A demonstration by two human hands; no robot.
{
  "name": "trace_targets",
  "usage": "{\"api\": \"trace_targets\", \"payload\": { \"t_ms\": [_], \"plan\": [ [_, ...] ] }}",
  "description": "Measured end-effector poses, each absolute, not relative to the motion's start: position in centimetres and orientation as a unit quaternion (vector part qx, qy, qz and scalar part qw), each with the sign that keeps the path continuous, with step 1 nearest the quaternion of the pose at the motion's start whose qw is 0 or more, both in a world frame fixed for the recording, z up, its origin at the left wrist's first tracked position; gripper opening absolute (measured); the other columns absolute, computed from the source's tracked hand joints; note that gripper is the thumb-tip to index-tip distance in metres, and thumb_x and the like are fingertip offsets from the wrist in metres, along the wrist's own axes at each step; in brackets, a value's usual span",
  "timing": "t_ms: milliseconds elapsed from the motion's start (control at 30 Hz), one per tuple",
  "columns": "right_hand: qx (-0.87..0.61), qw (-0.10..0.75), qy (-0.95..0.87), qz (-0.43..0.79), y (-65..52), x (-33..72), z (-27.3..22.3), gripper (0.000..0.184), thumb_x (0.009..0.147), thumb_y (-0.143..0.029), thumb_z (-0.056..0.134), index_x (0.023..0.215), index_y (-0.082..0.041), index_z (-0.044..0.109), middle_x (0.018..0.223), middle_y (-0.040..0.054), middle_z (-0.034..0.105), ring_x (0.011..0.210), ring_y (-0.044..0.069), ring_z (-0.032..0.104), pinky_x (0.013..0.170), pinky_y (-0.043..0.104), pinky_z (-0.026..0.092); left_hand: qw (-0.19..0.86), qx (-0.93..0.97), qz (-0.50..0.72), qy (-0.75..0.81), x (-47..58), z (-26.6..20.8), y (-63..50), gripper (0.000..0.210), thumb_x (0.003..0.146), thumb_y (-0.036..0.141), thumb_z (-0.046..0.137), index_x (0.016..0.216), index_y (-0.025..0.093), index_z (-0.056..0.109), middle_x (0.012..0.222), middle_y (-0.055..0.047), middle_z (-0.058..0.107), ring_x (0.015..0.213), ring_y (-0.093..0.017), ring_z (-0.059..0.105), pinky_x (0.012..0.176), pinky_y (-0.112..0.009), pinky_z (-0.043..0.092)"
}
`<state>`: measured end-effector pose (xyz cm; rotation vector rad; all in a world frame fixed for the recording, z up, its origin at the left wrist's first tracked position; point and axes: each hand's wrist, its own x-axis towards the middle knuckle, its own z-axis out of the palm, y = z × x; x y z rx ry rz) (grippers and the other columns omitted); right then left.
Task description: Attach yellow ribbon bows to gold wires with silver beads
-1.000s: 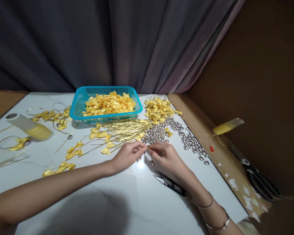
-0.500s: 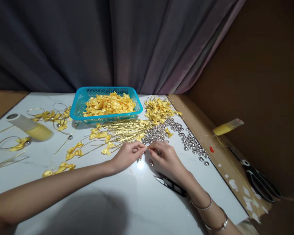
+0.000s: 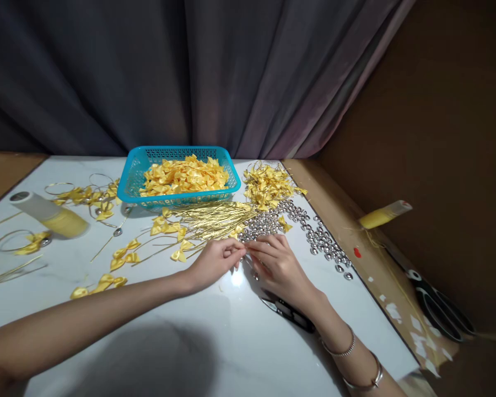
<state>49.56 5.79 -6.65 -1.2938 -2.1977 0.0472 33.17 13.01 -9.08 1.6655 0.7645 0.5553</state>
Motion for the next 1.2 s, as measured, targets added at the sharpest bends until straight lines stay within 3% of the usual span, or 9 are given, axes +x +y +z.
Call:
{"api": "trace_targets", "payload": {
  "t_ms": [500, 1200],
  "plan": [
    [-0.550, 0.311, -0.768, 0.105, 5.6, 49.3, -5.7, 0.017, 0.084, -0.008, 0.053, 0.082, -0.017, 0.067, 0.089, 0.0042, 0.069, 0.080, 0.019, 0.055, 0.077, 0.038, 0.038, 0.542, 0.737, 0.245, 0.322, 33.1, -8.9, 12.7, 0.020, 0.083, 0.032, 0.052, 0.084, 0.015, 0.062, 0.058, 0.002, 0.055, 0.053, -0.010, 0.049, 0.050, -0.019, 0.037],
    [-0.554, 0.273, -0.782, 0.082, 5.6, 49.4, -5.7, 0.021, 0.084, -0.008, 0.051, 0.089, -0.020, 0.067, 0.105, 0.0036, 0.068, 0.095, 0.023, 0.053, 0.083, 0.042, 0.037, 0.539, 0.741, 0.237, 0.322, 33.1, -8.7, 12.7, 0.019, 0.085, 0.029, 0.051, 0.080, 0.014, 0.061, 0.060, 0.002, 0.056, 0.053, -0.009, 0.050, 0.051, -0.019, 0.037]
  ]
}}
